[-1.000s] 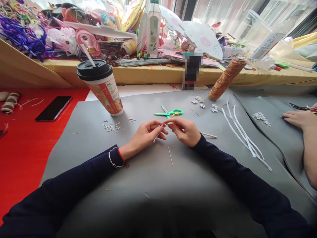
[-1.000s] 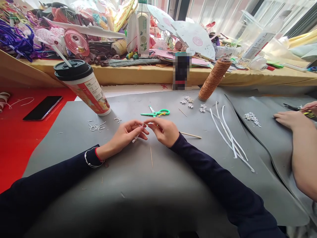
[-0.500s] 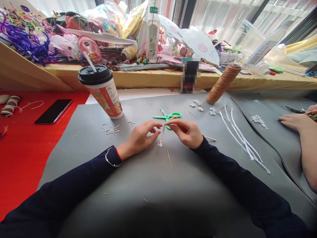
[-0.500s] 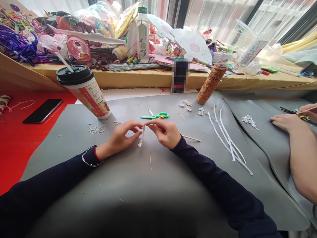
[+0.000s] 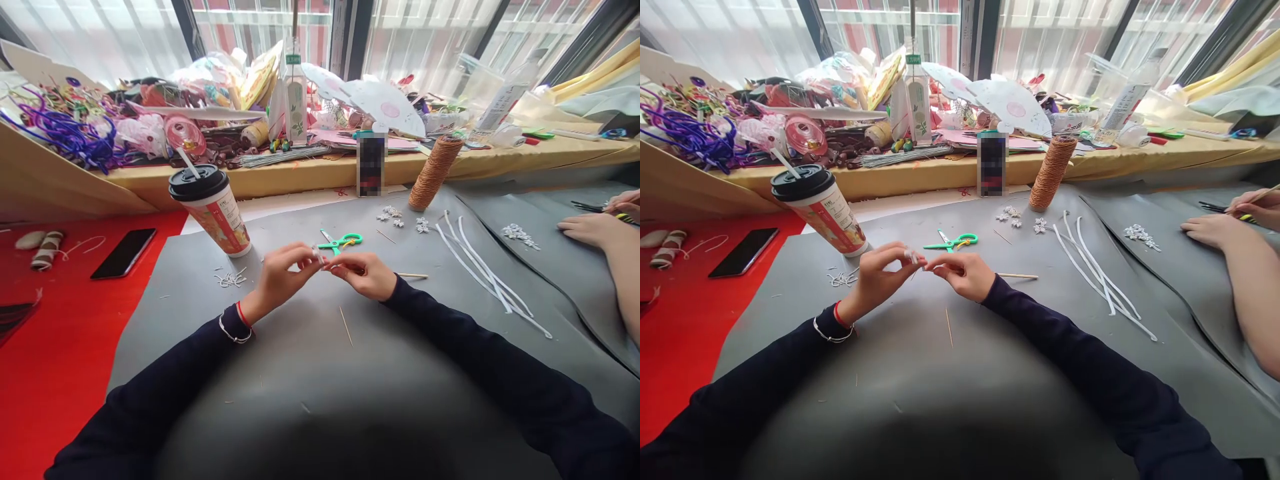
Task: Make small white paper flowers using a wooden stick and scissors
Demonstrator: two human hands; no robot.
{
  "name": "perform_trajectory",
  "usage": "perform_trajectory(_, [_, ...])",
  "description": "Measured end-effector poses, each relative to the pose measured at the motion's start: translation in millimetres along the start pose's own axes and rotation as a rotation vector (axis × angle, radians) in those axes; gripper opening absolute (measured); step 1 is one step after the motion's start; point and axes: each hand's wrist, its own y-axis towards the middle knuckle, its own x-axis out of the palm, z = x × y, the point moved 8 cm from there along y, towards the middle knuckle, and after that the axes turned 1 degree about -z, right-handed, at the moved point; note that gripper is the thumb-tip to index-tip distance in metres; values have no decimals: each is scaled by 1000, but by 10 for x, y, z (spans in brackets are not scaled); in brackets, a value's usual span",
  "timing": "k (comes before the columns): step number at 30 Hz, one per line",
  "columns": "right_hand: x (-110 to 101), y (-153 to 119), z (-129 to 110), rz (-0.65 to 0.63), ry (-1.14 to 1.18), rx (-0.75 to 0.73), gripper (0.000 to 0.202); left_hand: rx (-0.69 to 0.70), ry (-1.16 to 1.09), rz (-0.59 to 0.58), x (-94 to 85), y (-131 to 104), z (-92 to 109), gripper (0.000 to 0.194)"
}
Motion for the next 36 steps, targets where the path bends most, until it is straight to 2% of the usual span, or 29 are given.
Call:
perform_trajectory(2, [9, 5, -25, -1, 14, -29, 23, -245, -107, 13, 42, 4, -218, 19])
perform_trajectory(4, [16, 5, -56, 4, 22, -66, 22, -430, -196, -43, 160, -43, -391, 24])
perform_trajectory(7, [28, 2, -61, 4, 18, -78, 22, -524, -178, -75, 245, -122, -495, 26])
perform_trajectory(9, [10, -2, -48, 18, 29, -63, 22, -447, -58, 6, 152, -131, -443, 23])
perform_trajectory(10, [-8, -3, -42, 30, 37, -53, 22, -354, 18, 57, 79, -119, -365, 20])
perform_trajectory(12, [-52, -5, -39, 54, 54, -40, 23, -73, 169, 106, -29, -93, -121, 13])
perform_trajectory(15, [-87, -4, -56, 59, 62, -37, 22, 350, 366, -10, 11, -130, 200, 16])
perform_trajectory(18, [-87, -4, -70, 47, 65, -38, 22, 542, 518, -102, 81, -179, 285, 18])
perform_trajectory(25, [-56, -4, -21, 39, 52, -23, 24, 594, 635, -137, 133, -204, 265, 31])
perform_trajectory(29, [-77, -17, -8, 76, 16, -30, 23, 587, 689, -164, 180, -213, 258, 29])
perform_trajectory(32, [-82, -38, -22, 92, -92, -29, 22, 588, 728, -191, 238, -219, 272, 27])
perform_trajectory(36, [-100, -80, -78, 153, -349, -43, 17, 572, 795, -238, 327, -234, 270, 22])
